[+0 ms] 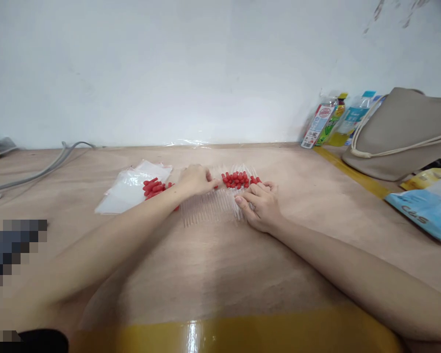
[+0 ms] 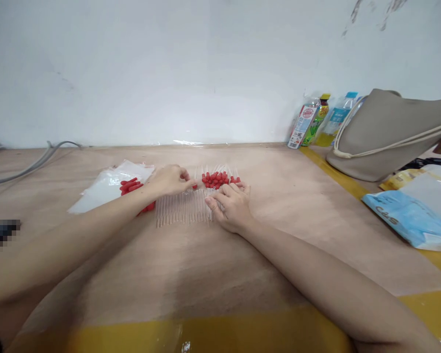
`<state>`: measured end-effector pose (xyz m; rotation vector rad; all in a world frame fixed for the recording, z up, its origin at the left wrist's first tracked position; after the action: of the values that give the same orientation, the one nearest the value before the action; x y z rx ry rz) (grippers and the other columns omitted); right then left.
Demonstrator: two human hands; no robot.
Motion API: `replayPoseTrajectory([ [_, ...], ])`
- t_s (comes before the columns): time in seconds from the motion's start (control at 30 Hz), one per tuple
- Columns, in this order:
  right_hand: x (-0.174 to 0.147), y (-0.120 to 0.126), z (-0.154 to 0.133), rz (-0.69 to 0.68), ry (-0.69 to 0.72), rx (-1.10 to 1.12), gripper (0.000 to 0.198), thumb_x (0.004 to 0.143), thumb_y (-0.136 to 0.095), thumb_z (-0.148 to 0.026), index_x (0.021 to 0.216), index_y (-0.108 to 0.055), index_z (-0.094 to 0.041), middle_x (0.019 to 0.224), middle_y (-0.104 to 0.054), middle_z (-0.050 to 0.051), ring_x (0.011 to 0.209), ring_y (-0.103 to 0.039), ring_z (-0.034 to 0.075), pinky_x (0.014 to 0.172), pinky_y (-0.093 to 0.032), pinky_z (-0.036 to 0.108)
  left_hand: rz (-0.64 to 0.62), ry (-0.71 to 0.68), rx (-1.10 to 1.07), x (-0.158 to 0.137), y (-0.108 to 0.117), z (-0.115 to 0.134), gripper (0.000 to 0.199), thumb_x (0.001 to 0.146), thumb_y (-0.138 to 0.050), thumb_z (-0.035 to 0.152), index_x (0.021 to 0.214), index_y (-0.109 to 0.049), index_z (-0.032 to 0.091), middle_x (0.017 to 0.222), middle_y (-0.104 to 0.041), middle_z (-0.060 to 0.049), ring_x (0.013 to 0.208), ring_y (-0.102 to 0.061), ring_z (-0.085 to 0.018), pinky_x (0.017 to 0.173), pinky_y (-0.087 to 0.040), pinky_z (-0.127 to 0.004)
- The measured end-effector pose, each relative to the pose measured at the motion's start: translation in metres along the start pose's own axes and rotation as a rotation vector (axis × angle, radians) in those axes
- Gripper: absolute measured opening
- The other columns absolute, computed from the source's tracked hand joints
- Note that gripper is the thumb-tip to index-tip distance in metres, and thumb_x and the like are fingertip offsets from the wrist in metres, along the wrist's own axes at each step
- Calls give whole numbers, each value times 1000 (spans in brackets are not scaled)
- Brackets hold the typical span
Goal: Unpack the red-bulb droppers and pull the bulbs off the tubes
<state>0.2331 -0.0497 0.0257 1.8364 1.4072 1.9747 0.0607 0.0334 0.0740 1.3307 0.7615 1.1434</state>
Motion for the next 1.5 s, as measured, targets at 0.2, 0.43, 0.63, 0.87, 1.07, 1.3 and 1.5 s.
replayPoseTrajectory([
  [0.2,0,-4,5,36,-63,-2,37,88,-40,-33,62,-61,-17,63,-51,-1,65,-45,10,81,-23,33,-232,185,-53,16,-10,9,26,61,-57,43,56,-61,17,59,-61,-8,61,-59,-26,54,-39,-33],
  [0.43,1,-4,4,45,-67,34,30,88,-41,-33,76,-65,-20,67,-54,-1,68,-48,12,81,-24,34,-27,176,-111,7,9,-2,24,71,-47,35,66,-59,15,61,-59,-8,59,-56,-22,54,-37,-32],
  [0.63,0,-2,4,115,-47,38,36,84,-47,-37,113,-52,-17,101,-58,8,96,-52,19,85,-28,35,335,-324,-39,-46,5,-25,10,74,-49,25,69,-45,18,65,-53,-1,58,-50,-14,54,-37,-26],
  [0.87,0,3,-11,61,146,34,42,80,-50,-46,113,-53,-21,116,-56,9,105,-51,22,97,-22,42,541,-555,-221,-105,-12,-37,8,79,-56,20,77,-49,18,73,-58,0,65,-55,-12,61,-45,-24],
  [1.07,-1,0,-20,35,298,32,29,82,-51,-44,98,-63,-23,107,-62,5,104,-52,20,101,-16,45,600,-631,-257,-102,-19,-29,10,77,-61,19,85,-55,19,75,-63,-1,70,-58,-13,66,-47,-26],
  [1.3,-1,-9,-18,20,312,50,17,84,-52,-35,81,-64,-24,90,-67,-2,95,-54,16,103,-10,44,567,-629,-308,-101,-23,-23,14,78,-60,20,92,-59,19,82,-65,-3,76,-59,-14,70,-48,-28],
  [1.5,-2,-10,-21,-15,343,72,16,84,-51,-32,78,-62,-22,87,-66,-3,92,-53,14,102,-10,44,462,-697,-240,-96,-25,-14,18,80,-59,23,97,-61,20,91,-67,-3,90,-60,-17,79,-46,-33],
])
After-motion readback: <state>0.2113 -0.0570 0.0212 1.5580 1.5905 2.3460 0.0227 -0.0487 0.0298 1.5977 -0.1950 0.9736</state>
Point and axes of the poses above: each hand's wrist, its own x-axis towards the middle knuckle, its own y-axis out of the back of the hand, z = x × y, the point moved 2 cm from there along x, towards the middle knuckle
